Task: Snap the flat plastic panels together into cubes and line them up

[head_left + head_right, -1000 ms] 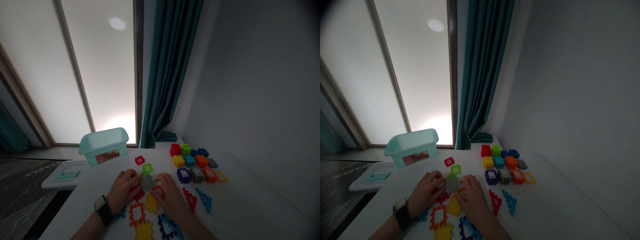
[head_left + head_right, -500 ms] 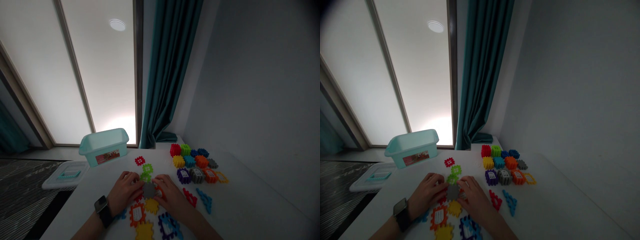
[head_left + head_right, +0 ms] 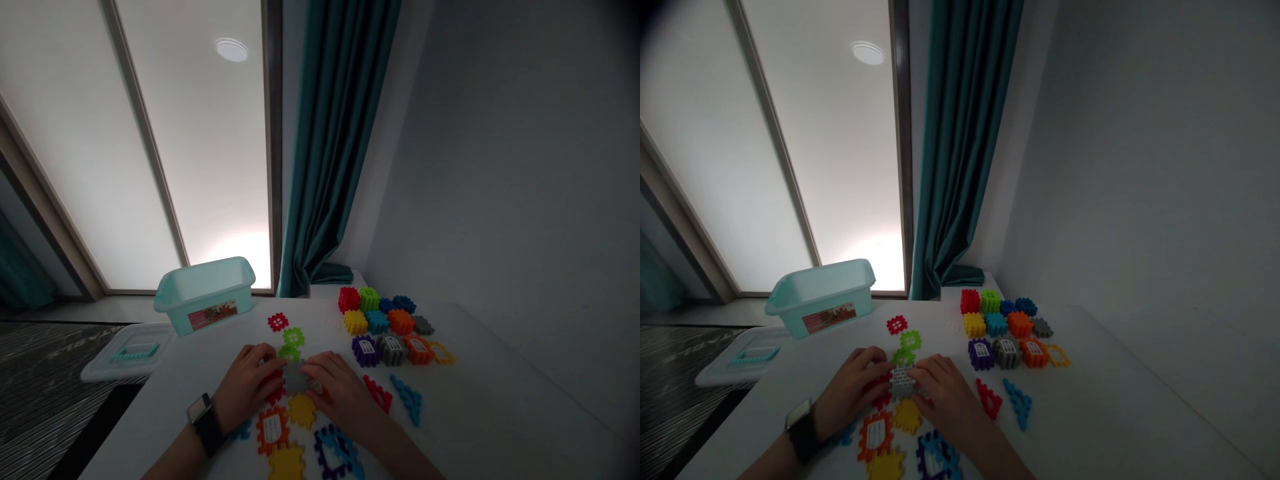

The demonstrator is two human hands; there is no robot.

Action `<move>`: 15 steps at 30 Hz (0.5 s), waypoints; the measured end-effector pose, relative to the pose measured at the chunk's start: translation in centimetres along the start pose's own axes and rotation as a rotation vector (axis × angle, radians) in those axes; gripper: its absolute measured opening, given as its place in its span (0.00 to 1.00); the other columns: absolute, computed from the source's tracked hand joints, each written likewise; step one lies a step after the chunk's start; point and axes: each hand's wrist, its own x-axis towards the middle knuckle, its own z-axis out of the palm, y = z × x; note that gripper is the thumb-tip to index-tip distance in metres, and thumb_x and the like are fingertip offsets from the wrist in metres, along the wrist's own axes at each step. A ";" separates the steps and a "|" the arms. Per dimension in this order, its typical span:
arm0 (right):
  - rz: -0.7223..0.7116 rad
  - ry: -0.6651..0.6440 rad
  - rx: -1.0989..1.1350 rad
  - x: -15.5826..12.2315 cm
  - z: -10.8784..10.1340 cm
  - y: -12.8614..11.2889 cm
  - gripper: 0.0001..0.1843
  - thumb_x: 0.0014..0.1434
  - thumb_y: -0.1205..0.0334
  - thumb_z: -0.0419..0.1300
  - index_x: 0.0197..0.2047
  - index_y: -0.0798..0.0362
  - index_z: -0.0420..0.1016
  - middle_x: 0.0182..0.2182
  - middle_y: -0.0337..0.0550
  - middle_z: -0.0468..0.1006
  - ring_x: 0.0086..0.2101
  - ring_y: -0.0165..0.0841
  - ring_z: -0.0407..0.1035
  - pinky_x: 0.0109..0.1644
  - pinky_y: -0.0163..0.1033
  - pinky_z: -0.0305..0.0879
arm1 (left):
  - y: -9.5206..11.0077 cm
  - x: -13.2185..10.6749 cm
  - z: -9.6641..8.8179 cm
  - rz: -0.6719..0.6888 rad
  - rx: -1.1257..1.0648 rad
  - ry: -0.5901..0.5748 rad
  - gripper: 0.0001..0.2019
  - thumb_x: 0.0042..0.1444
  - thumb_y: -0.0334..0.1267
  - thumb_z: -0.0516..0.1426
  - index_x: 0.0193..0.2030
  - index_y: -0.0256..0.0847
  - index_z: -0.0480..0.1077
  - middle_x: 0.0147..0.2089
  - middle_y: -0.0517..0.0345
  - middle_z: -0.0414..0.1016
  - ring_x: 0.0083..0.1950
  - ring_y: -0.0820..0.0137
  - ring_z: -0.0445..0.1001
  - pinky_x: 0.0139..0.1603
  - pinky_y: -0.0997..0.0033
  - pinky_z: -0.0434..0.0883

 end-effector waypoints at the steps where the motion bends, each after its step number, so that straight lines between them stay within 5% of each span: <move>1: -0.005 0.003 -0.006 0.0 0.0 0.0 0.21 0.58 0.75 0.62 0.52 0.48 0.70 0.48 0.44 0.76 0.48 0.40 0.70 0.54 0.49 0.70 | 0.1 0.0 0.0 -0.002 -0.003 -0.001 0.10 0.63 0.36 0.58 0.50 0.46 0.74 0.46 0.54 0.73 0.45 0.62 0.71 0.47 0.62 0.71; 7: -0.015 0.049 -0.017 0.1 -0.2 -0.1 0.18 0.59 0.73 0.61 0.50 0.48 0.70 0.47 0.45 0.76 0.47 0.40 0.71 0.53 0.49 0.70 | -0.1 -0.3 0.3 0.007 -0.015 0.015 0.16 0.64 0.35 0.54 0.57 0.45 0.71 0.49 0.51 0.74 0.47 0.62 0.72 0.50 0.60 0.71; 12: 0.014 0.073 0.036 0.1 0.0 -0.2 0.16 0.59 0.72 0.61 0.49 0.49 0.70 0.46 0.45 0.76 0.46 0.39 0.71 0.51 0.46 0.71 | -0.1 -0.4 0.4 0.015 -0.072 0.007 0.25 0.52 0.42 0.65 0.57 0.43 0.70 0.51 0.49 0.73 0.50 0.57 0.71 0.51 0.57 0.71; 15: 0.004 0.090 0.067 0.0 0.2 -0.1 0.12 0.63 0.68 0.59 0.49 0.48 0.70 0.46 0.46 0.77 0.47 0.39 0.71 0.51 0.47 0.72 | 0.6 -0.3 0.2 -0.039 -0.136 -0.005 0.20 0.53 0.42 0.64 0.52 0.42 0.71 0.51 0.49 0.73 0.49 0.58 0.72 0.51 0.59 0.71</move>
